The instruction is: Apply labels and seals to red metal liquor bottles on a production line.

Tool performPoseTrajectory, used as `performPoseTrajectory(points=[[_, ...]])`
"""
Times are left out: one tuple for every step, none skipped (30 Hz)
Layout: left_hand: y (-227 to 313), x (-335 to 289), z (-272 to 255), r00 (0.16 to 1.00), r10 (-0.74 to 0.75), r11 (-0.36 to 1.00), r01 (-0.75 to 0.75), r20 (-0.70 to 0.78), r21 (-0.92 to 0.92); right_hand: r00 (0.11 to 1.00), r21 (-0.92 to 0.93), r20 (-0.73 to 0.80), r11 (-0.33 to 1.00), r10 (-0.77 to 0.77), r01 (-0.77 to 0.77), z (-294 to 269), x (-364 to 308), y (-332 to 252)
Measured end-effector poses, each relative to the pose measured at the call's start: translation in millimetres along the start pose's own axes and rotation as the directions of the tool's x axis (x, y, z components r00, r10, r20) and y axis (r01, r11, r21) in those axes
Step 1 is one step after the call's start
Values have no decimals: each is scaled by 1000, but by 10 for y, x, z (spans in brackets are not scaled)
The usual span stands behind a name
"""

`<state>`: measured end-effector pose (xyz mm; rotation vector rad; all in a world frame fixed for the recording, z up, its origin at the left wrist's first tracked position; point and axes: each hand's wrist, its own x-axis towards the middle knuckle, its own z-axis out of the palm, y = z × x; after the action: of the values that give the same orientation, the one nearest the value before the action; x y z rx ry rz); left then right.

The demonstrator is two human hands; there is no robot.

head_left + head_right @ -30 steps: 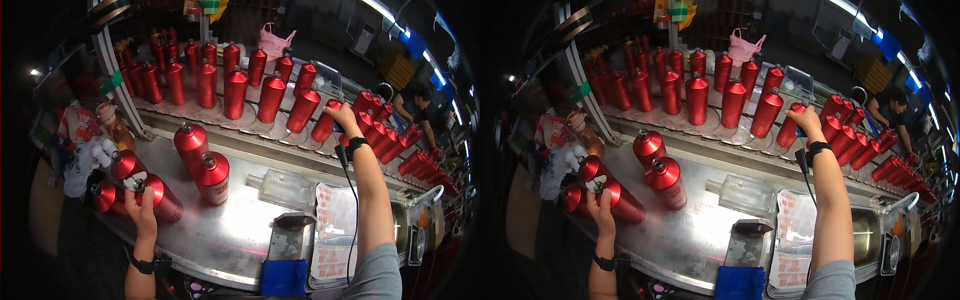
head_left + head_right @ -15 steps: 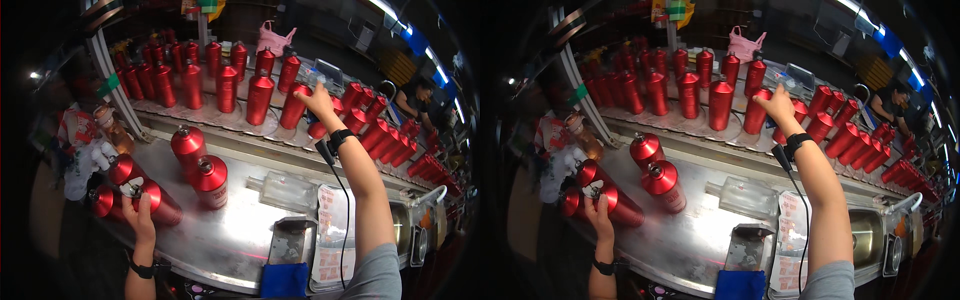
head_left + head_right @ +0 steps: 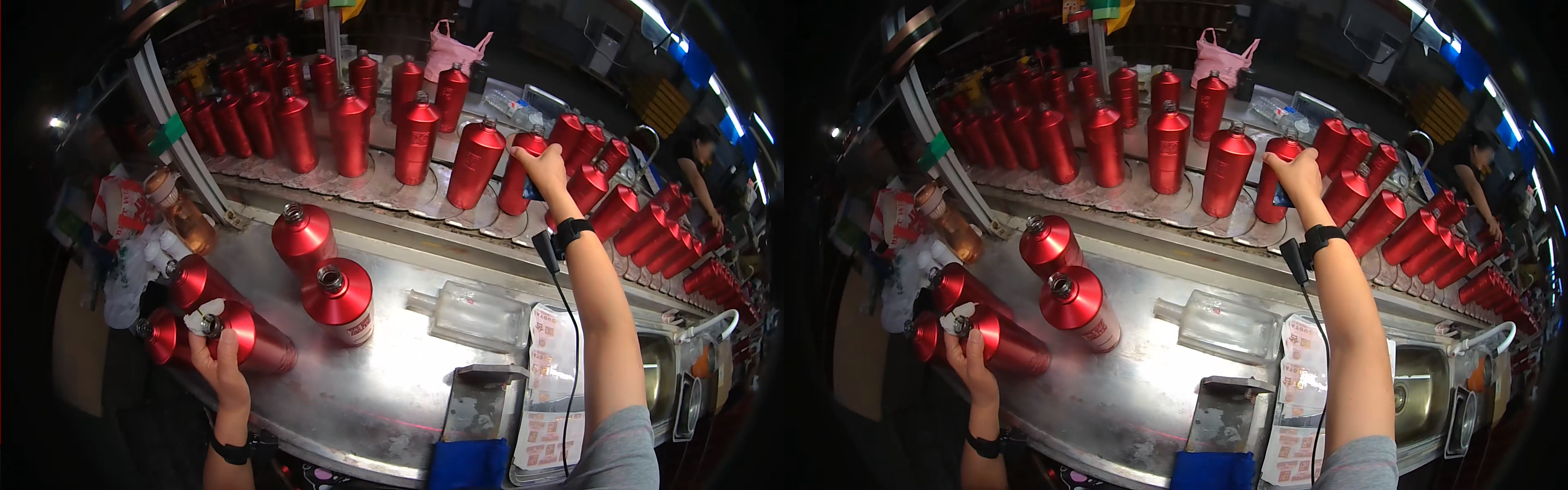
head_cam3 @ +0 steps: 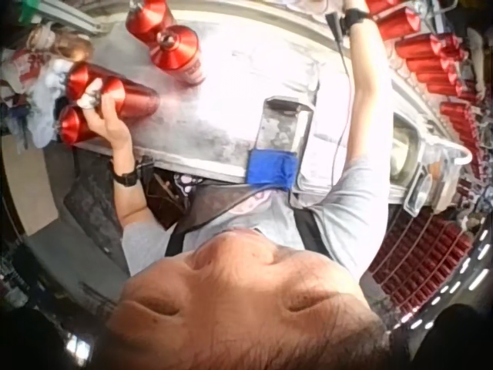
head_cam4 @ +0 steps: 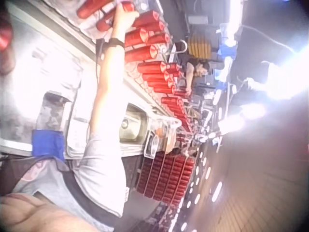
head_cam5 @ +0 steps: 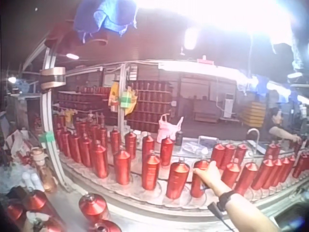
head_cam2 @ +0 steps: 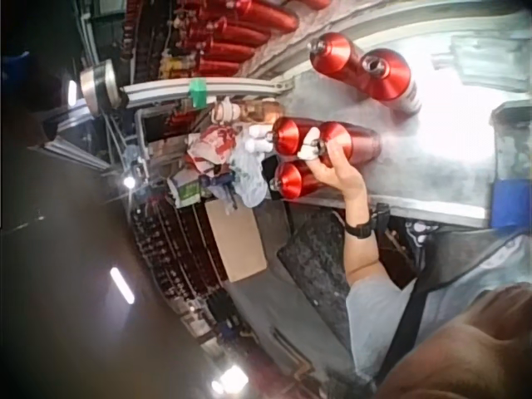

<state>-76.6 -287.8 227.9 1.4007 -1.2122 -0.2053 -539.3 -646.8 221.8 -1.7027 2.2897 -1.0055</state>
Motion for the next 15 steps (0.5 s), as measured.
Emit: performPoseTrajectory(points=[[-11, 2, 9, 1000, 1, 1000, -1, 4, -3, 1000, -22, 6, 1000, 16, -16, -32, -3, 49], [-29, 0, -12, 1000, 13, 1000, -13, 4, 10, 1000, -23, 3, 1000, 21, -21, -66, -25, 99], [-36, -4, -25, 1000, 26, 999, -26, 4, 22, 1000, -20, -4, 999, 27, -27, -102, -45, 142], [-28, -10, -27, 1000, 20, 1000, -20, 2, 10, 999, -17, -11, 999, 32, -32, -140, -65, 185], [-24, -10, -21, 1000, 24, 1000, -24, 3, 5, 999, -17, -18, 999, 33, -33, -180, -69, 246], [-24, -9, -18, 1000, 23, 1000, -23, -1, -11, 998, -19, -34, 999, 49, -50, -202, -64, 334], [-22, -9, -18, 1000, 21, 999, -22, -7, -26, 997, -19, -50, 998, 65, -66, -220, -59, 422], [-22, -6, -10, 1000, 25, 999, -25, -10, -34, 996, -23, -71, 998, 58, -59, -246, -53, 516], [-17, -3, -13, 1000, -2, 999, 1, -6, -47, 996, -23, -76, 998, 54, -56, -278, -63, 570], [-14, -1, -18, 1000, -28, 998, 28, -2, -61, 996, 4, -71, 998, 61, -61, -315, -72, 613], [-8, -4, -26, 1000, -26, 998, 26, -8, -65, 996, 31, -66, 997, 67, -65, -355, -75, 661], [-10, -1, -29, 1000, -29, 997, 29, -4, -68, 996, 42, -34, 996, 82, -80, -401, -56, 727], [-12, -1, -31, 999, -33, 997, 32, 0, -72, 996, 41, -40, 996, 76, -74, -452, -46, 793], [-9, 2, -41, 1000, -31, 997, 30, -7, -75, 996, 41, -52, 997, 67, -65, -505, -78, 790], [-6, 4, -48, 1000, -21, 997, 21, -1, -70, 996, 41, -64, 998, 59, -57, -541, -116, 782]])
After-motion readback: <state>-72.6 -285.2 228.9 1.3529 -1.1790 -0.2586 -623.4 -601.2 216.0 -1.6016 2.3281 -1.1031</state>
